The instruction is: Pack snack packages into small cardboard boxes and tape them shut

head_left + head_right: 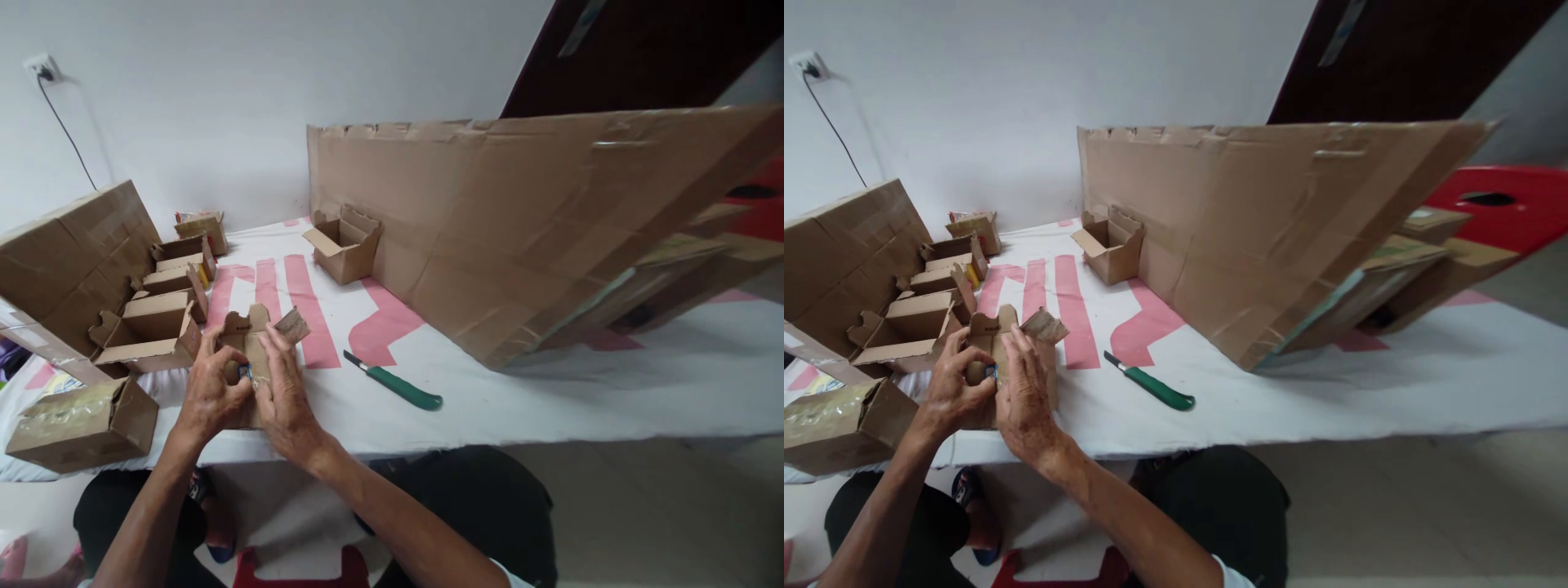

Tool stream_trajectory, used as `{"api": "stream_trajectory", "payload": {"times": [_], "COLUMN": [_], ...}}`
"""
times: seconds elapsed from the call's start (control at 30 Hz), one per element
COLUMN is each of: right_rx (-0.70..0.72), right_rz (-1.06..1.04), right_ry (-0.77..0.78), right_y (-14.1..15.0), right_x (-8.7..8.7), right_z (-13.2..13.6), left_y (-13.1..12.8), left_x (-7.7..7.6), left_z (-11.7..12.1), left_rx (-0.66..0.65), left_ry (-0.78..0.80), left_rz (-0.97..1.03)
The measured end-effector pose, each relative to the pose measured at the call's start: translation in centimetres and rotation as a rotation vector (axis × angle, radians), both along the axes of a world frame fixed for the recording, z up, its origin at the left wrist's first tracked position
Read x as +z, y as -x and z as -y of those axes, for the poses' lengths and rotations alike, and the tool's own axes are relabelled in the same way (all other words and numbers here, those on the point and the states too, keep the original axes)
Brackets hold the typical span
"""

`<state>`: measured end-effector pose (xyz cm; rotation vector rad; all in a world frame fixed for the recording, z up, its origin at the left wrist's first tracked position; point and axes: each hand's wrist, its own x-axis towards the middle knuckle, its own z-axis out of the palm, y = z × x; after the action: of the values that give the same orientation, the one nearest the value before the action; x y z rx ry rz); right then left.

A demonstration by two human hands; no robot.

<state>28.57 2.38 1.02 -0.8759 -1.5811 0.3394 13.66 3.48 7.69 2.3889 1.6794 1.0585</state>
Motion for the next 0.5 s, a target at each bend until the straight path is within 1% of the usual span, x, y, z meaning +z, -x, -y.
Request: {"api": "stream_trajectory", "payload": {"times": [0.3, 0.5], "right_rx": [0.007, 0.000], "right_rz": [-0.015, -0.007], "right_ry": [-0.035, 0.003], "right_y": [0.2, 0.1], "right_x": [0.0, 0.0], "right_z": [0.2, 0.4], "left_y": [0.3, 1.1], "left_x": [0.0, 0.7], "left_z": [0.2, 0.5], "left_rx": [-0.016, -0.070], "left_ry": [0.005, 0.034], "left_rz": [0.013, 0.029]}}
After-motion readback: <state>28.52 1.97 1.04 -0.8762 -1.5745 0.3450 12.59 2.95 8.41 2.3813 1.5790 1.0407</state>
